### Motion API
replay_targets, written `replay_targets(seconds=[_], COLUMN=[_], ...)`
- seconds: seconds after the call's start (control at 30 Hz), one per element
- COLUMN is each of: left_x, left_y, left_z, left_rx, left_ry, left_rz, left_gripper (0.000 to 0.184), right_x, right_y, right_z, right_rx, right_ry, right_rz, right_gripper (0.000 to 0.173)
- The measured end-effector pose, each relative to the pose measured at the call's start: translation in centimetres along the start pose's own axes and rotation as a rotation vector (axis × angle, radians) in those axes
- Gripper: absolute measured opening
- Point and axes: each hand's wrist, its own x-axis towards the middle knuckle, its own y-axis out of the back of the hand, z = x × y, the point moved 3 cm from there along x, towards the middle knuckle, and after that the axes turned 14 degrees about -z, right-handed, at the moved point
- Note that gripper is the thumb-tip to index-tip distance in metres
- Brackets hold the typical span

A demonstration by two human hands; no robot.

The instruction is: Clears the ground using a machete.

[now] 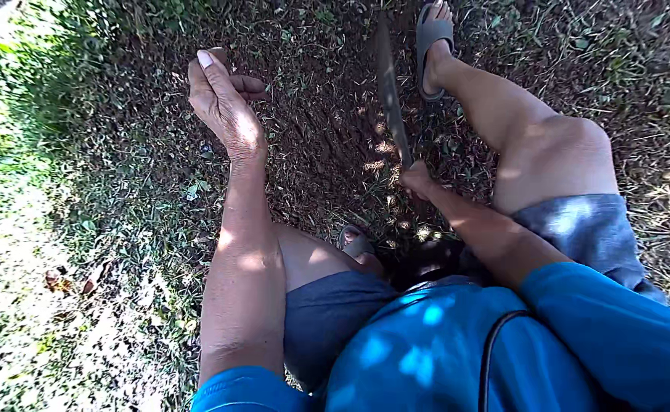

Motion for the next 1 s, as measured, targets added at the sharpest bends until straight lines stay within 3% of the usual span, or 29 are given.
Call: replay_targets(seconds=[0.07,0.13,0.33,0.43,0.53,0.6,0.67,0.7,0.77,0.87,0.9,1.0], left_x=[-0.1,0.1,0.2,-0.2,-0.5,-0.5,-0.5,-0.5,-0.2,0.0,0.1,0.2], left_y=[-0.4,-0.6,-0.7,0.0,1.0,1.4,1.4,1.3,0.7,-0.3,-0.6,-1.3], left_z=[0.1,0.2,0.5,0.3,0.1,0.1,0.3,0.4,0.3,0.0,-0.1,-0.1], left_rx=[0.015,0.023,0.05,0.022,-0.001,-0.033,-0.049,-0.05,-0.05,-0.039,-0.033,-0.004], left_ry=[0.027,0.04,0.006,-0.01,-0.015,-0.017,-0.018,-0.02,-0.03,-0.002,0.011,0.027], left_rz=[-0.02,-0.028,-0.016,0.021,0.039,0.047,0.053,0.05,0.035,-0.007,-0.021,-0.048], left_gripper=[0.044,0.044,0.042,0.041,0.042,0.043,0.043,0.042,0.042,0.043,0.043,0.043], right_x=[0.0,-0.9,-2.4,-3.9,-6.0,-6.9,-6.0,-4.8,-1.8,0.3,0.1,-1.1], right_y=[-1.4,-1.8,0.9,2.3,4.3,5.0,4.6,3.9,1.9,-1.0,-1.8,-2.7], right_z=[3.1,2.9,-3.9,-9.6,-14.9,-17.3,-17.2,-15.6,-9.9,-1.8,-0.7,-0.5], right_rx=[-0.245,-0.33,-0.39,-0.215,0.162,0.463,0.617,0.606,0.351,-0.217,-0.297,-0.339], right_ry=[-0.248,-0.255,0.108,0.355,0.677,0.874,0.929,0.876,0.554,-0.141,-0.227,-0.214], right_rz=[-0.186,-0.21,-0.078,0.07,0.203,0.227,0.25,0.269,0.232,-0.144,-0.208,-0.235], right_gripper=[0.021,0.022,0.022,0.024,0.012,0.022,0.027,0.025,0.013,0.025,0.026,0.022])
